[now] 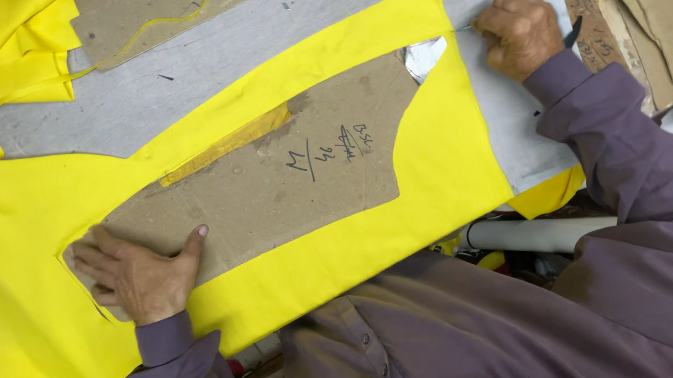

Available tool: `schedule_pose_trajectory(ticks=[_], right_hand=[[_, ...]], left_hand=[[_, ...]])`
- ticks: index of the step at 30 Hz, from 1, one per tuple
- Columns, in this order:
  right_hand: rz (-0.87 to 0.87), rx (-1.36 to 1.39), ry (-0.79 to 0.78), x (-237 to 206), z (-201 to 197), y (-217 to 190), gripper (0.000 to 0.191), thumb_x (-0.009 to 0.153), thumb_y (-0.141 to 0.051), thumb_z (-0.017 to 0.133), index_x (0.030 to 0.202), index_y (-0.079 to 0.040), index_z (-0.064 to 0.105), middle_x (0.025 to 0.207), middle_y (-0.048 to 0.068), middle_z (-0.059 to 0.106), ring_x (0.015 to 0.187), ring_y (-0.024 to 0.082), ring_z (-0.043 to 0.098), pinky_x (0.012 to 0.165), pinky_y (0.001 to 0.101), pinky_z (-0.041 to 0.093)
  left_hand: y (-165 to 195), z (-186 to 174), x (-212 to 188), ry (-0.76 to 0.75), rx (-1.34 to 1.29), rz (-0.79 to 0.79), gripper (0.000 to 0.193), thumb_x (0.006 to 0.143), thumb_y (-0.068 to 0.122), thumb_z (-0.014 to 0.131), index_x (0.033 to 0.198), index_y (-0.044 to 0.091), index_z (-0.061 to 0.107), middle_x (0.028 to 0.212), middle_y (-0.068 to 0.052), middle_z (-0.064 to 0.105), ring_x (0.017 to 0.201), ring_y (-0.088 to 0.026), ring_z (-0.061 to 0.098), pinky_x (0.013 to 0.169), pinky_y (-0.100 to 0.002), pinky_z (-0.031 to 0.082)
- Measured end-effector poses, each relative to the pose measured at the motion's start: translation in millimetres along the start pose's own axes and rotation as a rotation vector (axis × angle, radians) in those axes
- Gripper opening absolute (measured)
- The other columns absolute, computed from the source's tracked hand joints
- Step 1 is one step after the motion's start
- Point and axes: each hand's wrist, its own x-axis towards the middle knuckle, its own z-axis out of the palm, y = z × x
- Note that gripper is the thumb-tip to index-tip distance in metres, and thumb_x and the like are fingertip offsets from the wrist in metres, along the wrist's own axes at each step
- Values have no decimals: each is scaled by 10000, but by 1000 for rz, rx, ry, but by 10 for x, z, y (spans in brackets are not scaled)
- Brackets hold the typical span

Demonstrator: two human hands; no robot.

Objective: The person lays out yellow fabric on a worktable, places a cardboard pattern on top, traces the outline with a pen, and cuts the fabric along the traced line using a rotary cutter. The process is repeated multiple times to produce several identical fabric pieces.

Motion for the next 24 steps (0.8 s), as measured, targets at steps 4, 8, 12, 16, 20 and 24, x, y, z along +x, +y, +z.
schedule_pose_trajectory(ticks=[4, 8, 12, 16, 20, 24], right_hand=[[156, -135, -46, -183, -269, 17, 122, 824, 93, 748, 885, -11, 736, 862, 134, 687, 836, 294, 663, 697, 407, 550], [519, 116, -50, -217, -240, -447, 172, 873, 21, 768, 1040, -1, 733, 835, 170, 690, 701, 272, 680, 614, 382, 535], [371, 310, 202, -182, -54, -754, 317, 865, 65, 762, 1181, 42, 757, 972, 210, 710, 745, 252, 701, 669, 347, 569], [438, 265, 116, -135, 42, -704, 339, 859, 67, 767, 1195, 21, 771, 852, 201, 694, 666, 286, 681, 615, 385, 548], [328, 181, 84, -150, 90, -664, 330, 835, 61, 759, 1162, 22, 764, 929, 213, 712, 761, 328, 713, 674, 401, 582], [294, 9, -60, -209, 48, -649, 348, 754, 57, 744, 1098, 15, 779, 882, 238, 712, 724, 373, 709, 651, 434, 578]], left_hand=[[774, 207, -140, 35, -237, 751, 669, 853, 173, 729, 1470, 8, 528, 1505, -250, 503, 1430, -428, 440, 1224, -579, 274], [2094, 577, -211, -106, -298, 1210, 599, 817, -63, 562, 1389, 104, 625, 1428, -121, 596, 1296, -344, 567, 1095, -471, 431], [3189, 869, -178, -151, 14, 1329, 562, 922, 94, 636, 1470, 170, 538, 1425, -30, 550, 1231, -295, 546, 954, -464, 489], [3512, 1025, -158, -126, 297, 1273, 623, 884, 207, 673, 1477, 242, 486, 1410, 15, 500, 1266, -270, 499, 869, -481, 519], [3533, 1118, -146, -121, 389, 1274, 686, 873, 204, 682, 1512, 255, 438, 1403, 12, 489, 1240, -267, 508, 792, -449, 565], [3575, 1175, -94, -134, 352, 1293, 606, 906, 194, 659, 1486, 244, 491, 1407, 1, 503, 1236, -295, 523, 796, -439, 588]])
